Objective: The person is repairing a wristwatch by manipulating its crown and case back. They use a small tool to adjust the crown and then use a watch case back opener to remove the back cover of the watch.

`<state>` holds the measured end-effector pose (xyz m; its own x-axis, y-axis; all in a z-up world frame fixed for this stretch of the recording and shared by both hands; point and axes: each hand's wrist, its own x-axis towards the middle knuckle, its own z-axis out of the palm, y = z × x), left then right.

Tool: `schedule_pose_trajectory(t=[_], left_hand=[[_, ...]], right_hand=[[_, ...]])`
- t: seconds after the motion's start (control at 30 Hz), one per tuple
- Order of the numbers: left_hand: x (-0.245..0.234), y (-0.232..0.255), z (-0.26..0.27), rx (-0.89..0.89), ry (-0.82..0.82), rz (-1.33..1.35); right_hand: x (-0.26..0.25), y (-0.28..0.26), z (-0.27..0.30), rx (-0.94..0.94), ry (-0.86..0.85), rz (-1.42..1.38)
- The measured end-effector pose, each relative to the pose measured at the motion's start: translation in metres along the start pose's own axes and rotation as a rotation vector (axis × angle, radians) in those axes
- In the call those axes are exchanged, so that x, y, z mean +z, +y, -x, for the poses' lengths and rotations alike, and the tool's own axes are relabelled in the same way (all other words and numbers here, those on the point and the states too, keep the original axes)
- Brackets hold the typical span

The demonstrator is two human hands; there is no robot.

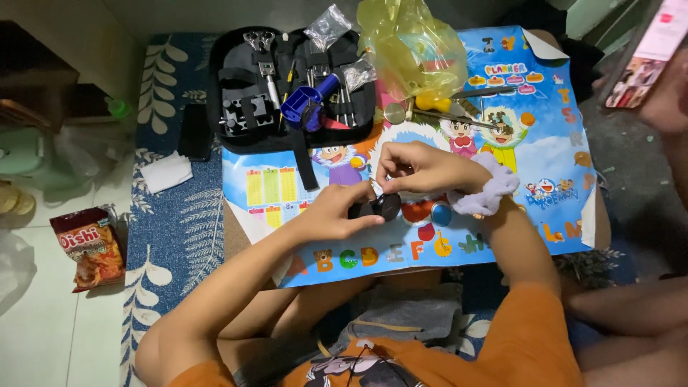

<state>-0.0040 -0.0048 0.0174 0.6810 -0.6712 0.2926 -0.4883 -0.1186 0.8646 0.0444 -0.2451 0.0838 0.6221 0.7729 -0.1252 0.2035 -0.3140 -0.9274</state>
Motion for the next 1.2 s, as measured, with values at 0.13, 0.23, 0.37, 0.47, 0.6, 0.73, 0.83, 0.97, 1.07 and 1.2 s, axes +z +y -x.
schedule_pose_trajectory(t=[0.13,0.23,0.37,0.47,0.6,0.73,0.83,0.97,1.07,1.2], left_hand=[[-0.007,-0.003,0.001,-0.017,-0.066,0.114],[-0.011,-0.007,0.003,-0.019,-0.127,0.215],[-0.012,-0.022,0.006,-0.097,-0.187,0.494],[-0.013,-0.029,0.009,-0.134,-0.224,0.631],[-0.013,-0.028,0.008,-0.120,-0.270,0.626],[-0.022,-0.010,0.003,-0.097,-0.268,0.537],[-0.027,-0.002,0.000,-0.068,-0.308,0.415],[-0.034,0.008,0.000,-0.041,-0.422,0.364],[-0.034,0.001,0.002,-0.021,-0.456,0.402],[-0.037,-0.006,0.000,-0.019,-0.497,0.478]], right_hand=[[0.004,-0.009,0.000,-0.039,-0.060,-0.010],[0.008,-0.014,0.000,-0.063,-0.091,-0.017],[0.011,-0.004,0.000,-0.137,-0.020,-0.034],[0.012,-0.003,-0.003,-0.220,0.033,0.073],[0.012,-0.007,-0.002,-0.273,-0.088,0.162],[0.018,-0.030,0.004,-0.210,-0.173,0.267],[0.019,-0.029,0.004,-0.197,-0.237,0.289],[0.024,-0.030,0.006,-0.184,-0.353,0.224],[0.028,-0.038,0.005,-0.197,-0.367,0.201],[0.030,-0.037,0.005,-0.276,-0.335,0.169]])
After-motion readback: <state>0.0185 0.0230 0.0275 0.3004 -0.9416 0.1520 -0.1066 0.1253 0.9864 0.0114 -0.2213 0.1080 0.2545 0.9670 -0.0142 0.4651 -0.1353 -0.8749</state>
